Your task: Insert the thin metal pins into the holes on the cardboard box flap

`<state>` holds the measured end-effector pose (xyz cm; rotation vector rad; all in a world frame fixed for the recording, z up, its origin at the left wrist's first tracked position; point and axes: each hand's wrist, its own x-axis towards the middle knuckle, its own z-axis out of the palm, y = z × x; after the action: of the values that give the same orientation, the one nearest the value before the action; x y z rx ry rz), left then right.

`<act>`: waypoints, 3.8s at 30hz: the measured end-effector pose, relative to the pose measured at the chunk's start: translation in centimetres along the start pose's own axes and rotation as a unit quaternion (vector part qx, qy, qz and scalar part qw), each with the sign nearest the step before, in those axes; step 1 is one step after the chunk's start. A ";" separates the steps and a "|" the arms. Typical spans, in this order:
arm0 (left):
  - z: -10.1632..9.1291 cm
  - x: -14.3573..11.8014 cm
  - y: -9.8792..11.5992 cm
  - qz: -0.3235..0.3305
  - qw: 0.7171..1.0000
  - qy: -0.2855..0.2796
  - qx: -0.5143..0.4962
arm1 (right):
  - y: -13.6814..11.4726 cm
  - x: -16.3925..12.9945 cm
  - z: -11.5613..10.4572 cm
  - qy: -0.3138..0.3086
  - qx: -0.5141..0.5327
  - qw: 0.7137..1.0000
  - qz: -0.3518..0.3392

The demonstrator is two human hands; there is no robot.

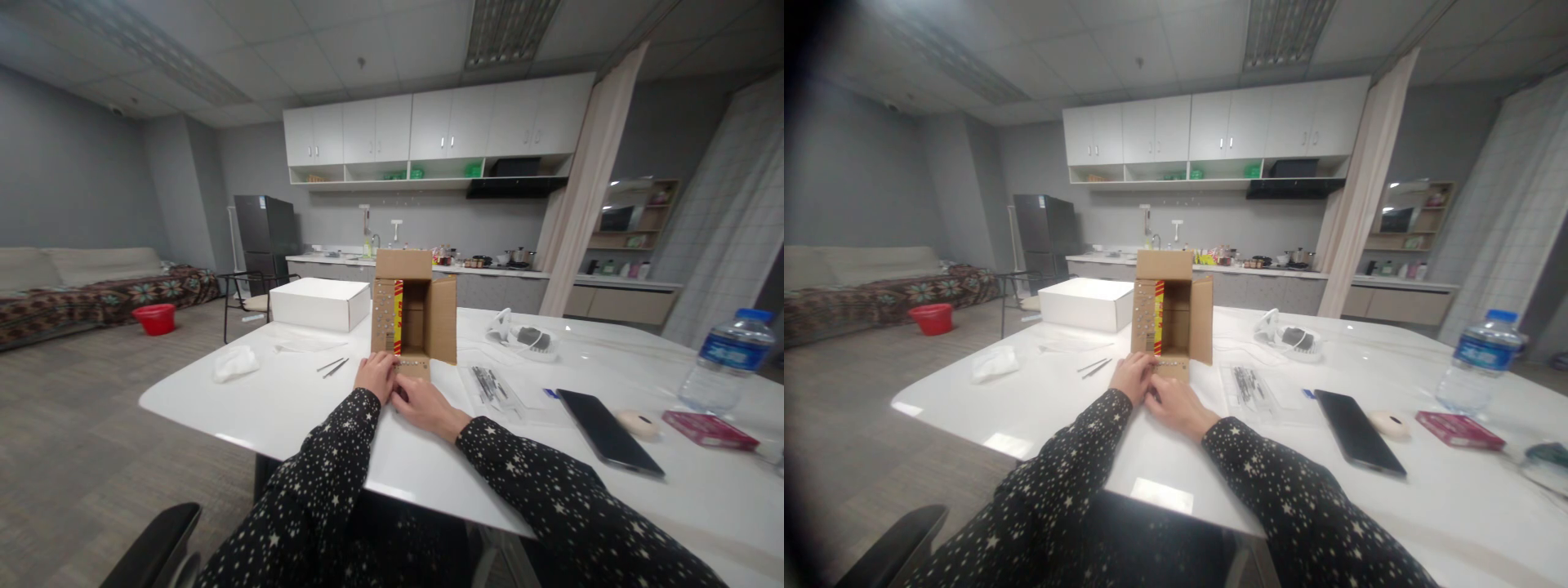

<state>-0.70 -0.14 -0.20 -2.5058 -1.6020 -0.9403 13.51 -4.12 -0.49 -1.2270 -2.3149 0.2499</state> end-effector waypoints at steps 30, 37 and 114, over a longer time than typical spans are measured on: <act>0.4 0.0 -0.2 0.017 0.999 0.014 -0.040 | 0.1 0.0 0.1 0.015 -0.002 1.000 -0.005; 0.6 0.0 -0.2 0.022 0.998 0.026 -0.045 | 0.4 0.1 0.4 0.041 0.005 0.999 0.013; -0.1 -0.2 0.5 -0.014 0.985 0.137 -0.101 | 0.2 0.4 0.5 0.031 0.039 0.998 -0.027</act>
<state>-0.33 -0.57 -0.06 -2.3442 -1.5293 -1.4461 13.22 -3.69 -0.84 -1.1177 -2.2606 0.2773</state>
